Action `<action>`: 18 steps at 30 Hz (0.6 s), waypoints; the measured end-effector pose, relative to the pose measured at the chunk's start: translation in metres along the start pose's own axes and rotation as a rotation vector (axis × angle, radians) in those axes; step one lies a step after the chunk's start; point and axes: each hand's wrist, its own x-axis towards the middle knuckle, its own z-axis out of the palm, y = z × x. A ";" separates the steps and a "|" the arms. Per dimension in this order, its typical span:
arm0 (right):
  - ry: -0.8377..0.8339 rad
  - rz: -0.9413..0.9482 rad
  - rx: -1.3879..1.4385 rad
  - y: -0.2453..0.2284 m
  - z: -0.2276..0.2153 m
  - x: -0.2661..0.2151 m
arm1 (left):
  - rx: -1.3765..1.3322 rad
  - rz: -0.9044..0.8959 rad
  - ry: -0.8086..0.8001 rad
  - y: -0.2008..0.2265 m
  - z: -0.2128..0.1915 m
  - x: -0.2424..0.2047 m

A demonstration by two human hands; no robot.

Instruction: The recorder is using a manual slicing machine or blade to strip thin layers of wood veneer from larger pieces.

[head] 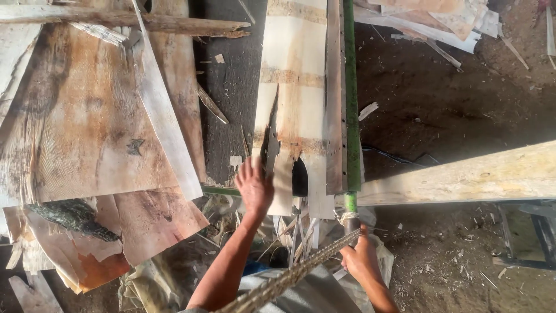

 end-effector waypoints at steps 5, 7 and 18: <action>0.020 -0.032 0.023 -0.024 -0.013 -0.018 | 0.289 0.353 -0.182 0.048 0.005 -0.002; 0.037 -0.047 0.021 -0.036 -0.016 -0.030 | 0.312 0.420 -0.296 0.063 0.005 0.003; 0.120 -0.105 -0.272 0.011 0.005 0.011 | 0.242 0.486 -0.316 0.062 0.037 0.027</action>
